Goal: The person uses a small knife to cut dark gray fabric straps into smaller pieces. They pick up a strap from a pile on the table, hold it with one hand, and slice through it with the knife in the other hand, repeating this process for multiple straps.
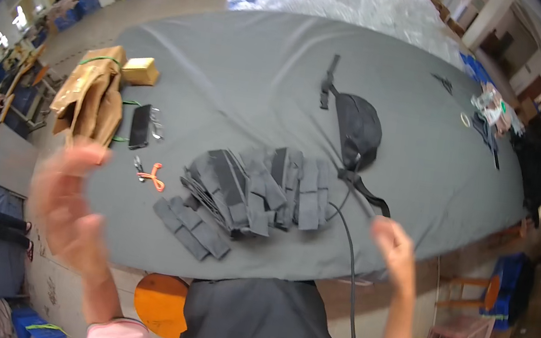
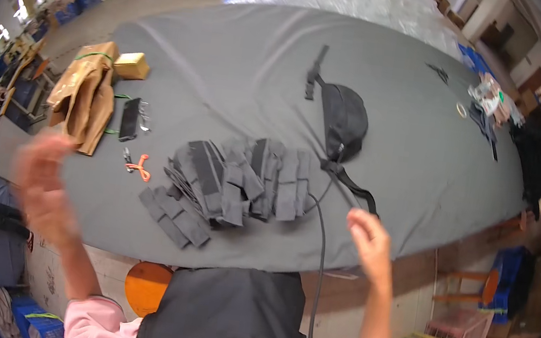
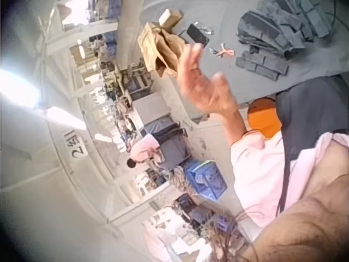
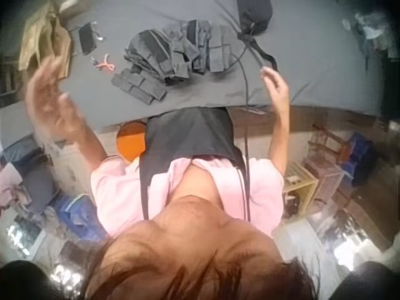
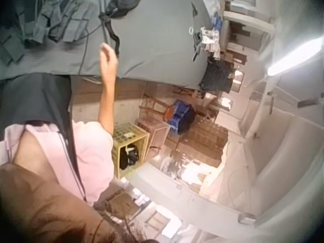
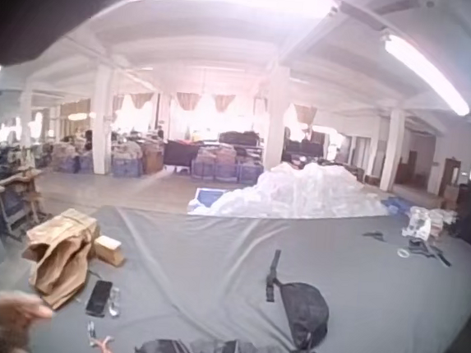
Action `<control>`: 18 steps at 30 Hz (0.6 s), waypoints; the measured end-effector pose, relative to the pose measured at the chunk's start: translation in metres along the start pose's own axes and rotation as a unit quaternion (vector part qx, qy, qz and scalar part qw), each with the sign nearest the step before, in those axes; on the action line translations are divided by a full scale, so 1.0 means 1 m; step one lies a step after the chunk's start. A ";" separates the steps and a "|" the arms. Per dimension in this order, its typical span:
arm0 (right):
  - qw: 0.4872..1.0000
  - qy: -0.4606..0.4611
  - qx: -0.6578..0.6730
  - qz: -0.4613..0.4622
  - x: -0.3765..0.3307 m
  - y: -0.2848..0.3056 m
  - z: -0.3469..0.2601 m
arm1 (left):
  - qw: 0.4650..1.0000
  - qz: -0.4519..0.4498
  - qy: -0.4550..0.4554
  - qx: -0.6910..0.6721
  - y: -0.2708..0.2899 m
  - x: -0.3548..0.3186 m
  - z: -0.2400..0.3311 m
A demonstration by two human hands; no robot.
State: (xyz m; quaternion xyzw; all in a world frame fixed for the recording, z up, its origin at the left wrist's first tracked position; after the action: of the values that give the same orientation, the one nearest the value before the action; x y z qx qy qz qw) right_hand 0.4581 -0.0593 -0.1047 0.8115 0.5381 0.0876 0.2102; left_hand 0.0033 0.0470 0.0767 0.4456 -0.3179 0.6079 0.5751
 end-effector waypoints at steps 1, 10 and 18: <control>0.994 -0.088 0.053 -0.025 -0.014 -0.018 0.067 | 0.990 -0.100 0.100 0.028 -0.025 -0.038 -0.027; 0.960 -0.153 0.235 0.001 -0.025 -0.130 0.101 | 0.860 -0.496 0.099 -0.074 -0.228 -0.207 -0.022; 0.959 0.004 0.276 0.058 0.062 -0.082 0.018 | 0.784 -0.610 -0.036 0.108 -0.345 -0.240 -0.090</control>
State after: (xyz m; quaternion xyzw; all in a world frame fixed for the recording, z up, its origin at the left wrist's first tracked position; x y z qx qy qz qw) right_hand 0.4211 0.0202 -0.1620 0.8675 0.4940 -0.0493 -0.0296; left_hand 0.3124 0.0750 -0.2207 0.6272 0.0671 0.1441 0.7624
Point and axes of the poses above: each hand's wrist, its own x-axis towards the middle knuckle, its own y-axis out of the back of the hand, z = x × y, the point moved 9 cm from there along x, towards the middle knuckle, and after that the axes turned 7 degrees about -y, right-handed, at the moved point
